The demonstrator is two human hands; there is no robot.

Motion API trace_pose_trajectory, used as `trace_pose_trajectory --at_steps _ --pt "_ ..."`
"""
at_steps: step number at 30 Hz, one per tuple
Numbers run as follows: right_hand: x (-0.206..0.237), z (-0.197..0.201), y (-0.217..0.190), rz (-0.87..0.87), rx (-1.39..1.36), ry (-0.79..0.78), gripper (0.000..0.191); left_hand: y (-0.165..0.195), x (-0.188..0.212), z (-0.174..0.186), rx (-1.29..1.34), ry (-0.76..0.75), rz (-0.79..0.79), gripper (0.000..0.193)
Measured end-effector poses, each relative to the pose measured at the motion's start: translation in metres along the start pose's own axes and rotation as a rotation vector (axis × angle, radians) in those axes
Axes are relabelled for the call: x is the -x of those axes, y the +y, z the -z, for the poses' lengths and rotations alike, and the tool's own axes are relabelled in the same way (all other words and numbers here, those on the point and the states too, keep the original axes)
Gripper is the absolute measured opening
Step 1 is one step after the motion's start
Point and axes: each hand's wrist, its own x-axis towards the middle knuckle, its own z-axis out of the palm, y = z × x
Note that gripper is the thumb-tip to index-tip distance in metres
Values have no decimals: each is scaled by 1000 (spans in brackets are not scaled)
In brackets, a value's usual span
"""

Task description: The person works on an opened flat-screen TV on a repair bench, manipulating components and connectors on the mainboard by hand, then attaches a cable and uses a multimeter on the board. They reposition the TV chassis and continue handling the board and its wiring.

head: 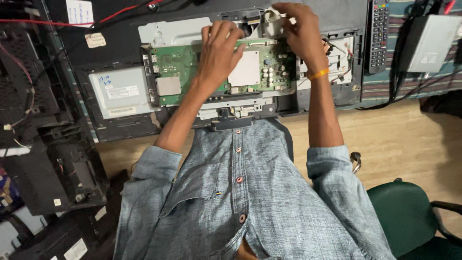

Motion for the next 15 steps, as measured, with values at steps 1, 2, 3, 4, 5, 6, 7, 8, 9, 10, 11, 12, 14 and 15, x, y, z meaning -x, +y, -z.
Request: trace_pose_trajectory --at_steps 1,2,3,4,5,6,7,8,9,10,11,12,14,15 --pt "-4 -2 -2 94 72 -33 38 5 -2 -3 9 -15 7 28" --pt "-7 -3 -5 42 55 -49 37 8 -5 -7 15 -26 13 28" --pt "-9 -3 -7 -9 37 -66 35 10 -6 -9 22 -35 22 28" --pt "-10 -3 -9 -59 17 -86 34 12 -7 -12 28 -49 39 27" --pt "-11 -2 -9 -83 4 -90 32 12 -9 -14 33 -58 57 26" --pt "-9 -2 -11 -113 -13 -97 30 13 -6 -15 39 -75 80 25" --pt "-6 -1 -11 -141 -32 -102 27 13 -6 -16 40 -69 74 26" --pt "-7 -1 -9 -168 -104 -124 22 13 -4 -17 42 -62 65 26" --pt "-7 0 -6 -195 -175 -144 17 13 -4 -19 45 -55 54 27" --pt "-3 0 -5 -227 -248 -168 13 13 -3 -20 49 -67 62 27" --pt "0 -1 -2 -287 -317 -162 12 13 -2 -21 51 -75 67 27" --pt "2 -3 0 -344 -384 -153 11 12 -3 -22 52 -81 68 27" --pt "6 -6 3 -376 -451 -118 11 10 -4 -23 78 -84 101 25" --pt "8 -8 4 -345 -452 -85 12 9 -5 -23 89 -87 114 25"
